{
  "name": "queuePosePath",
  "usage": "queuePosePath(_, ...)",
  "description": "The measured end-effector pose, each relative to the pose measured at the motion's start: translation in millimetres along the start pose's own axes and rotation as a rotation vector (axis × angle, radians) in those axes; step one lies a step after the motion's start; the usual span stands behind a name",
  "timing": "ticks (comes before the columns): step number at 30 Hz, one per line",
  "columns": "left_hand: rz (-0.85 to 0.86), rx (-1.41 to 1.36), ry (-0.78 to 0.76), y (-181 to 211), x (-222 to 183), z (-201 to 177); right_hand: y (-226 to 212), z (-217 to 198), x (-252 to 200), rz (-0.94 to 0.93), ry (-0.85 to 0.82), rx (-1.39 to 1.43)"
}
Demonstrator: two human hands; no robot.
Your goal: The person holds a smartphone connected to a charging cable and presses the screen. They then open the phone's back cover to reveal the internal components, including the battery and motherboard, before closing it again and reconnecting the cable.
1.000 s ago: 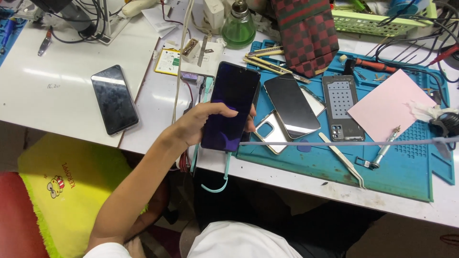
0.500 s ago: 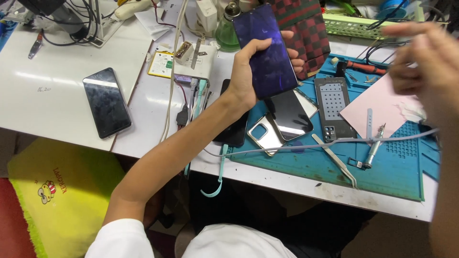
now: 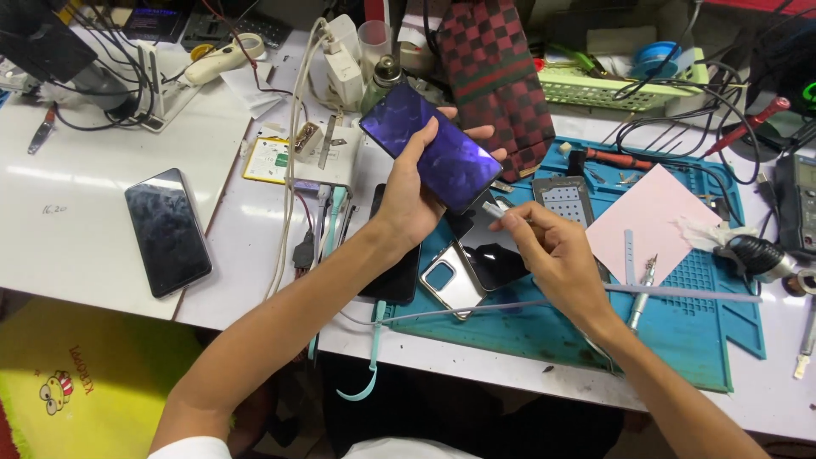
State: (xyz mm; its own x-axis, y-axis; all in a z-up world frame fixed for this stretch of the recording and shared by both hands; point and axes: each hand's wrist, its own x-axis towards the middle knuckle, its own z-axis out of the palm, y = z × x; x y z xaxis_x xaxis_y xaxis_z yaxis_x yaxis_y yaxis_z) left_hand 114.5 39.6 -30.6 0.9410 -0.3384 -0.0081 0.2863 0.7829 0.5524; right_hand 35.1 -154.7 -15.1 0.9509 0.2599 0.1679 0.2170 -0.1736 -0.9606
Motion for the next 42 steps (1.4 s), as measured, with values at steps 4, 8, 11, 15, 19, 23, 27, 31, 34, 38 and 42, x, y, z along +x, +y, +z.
queuePosePath(4,-0.049,0.067,0.036,-1,-6,5,16,2,-3,0.033,0.08,0.068)
queuePosePath(8,-0.142,0.11,0.002,7,-12,15,13,5,0,0.03,0.052,0.053)
queuePosePath(11,-0.143,0.121,-0.008,15,-20,30,16,5,-1,0.027,0.054,0.066)
queuePosePath(15,-0.135,0.132,-0.027,17,-24,31,24,3,-4,0.01,0.064,0.081)
queuePosePath(19,-0.136,0.128,-0.028,19,-24,26,26,1,-5,0.008,0.074,0.077)
queuePosePath(23,-0.141,0.131,-0.022,14,-25,24,23,2,-4,0.004,0.063,0.066)
queuePosePath(27,-0.129,0.162,-0.017,13,-25,27,20,2,-2,0.011,0.05,0.053)
queuePosePath(31,-0.029,0.19,-0.037,13,-40,43,4,4,-1,0.014,0.034,0.023)
queuePosePath(34,-0.01,0.273,-0.108,15,-35,39,4,2,-3,0.002,0.039,-0.034)
queuePosePath(38,0.025,0.278,-0.111,11,-37,41,4,4,-2,0.01,0.042,-0.016)
queuePosePath(42,0.052,0.287,-0.129,13,-34,40,-6,1,3,0.045,-0.016,-0.015)
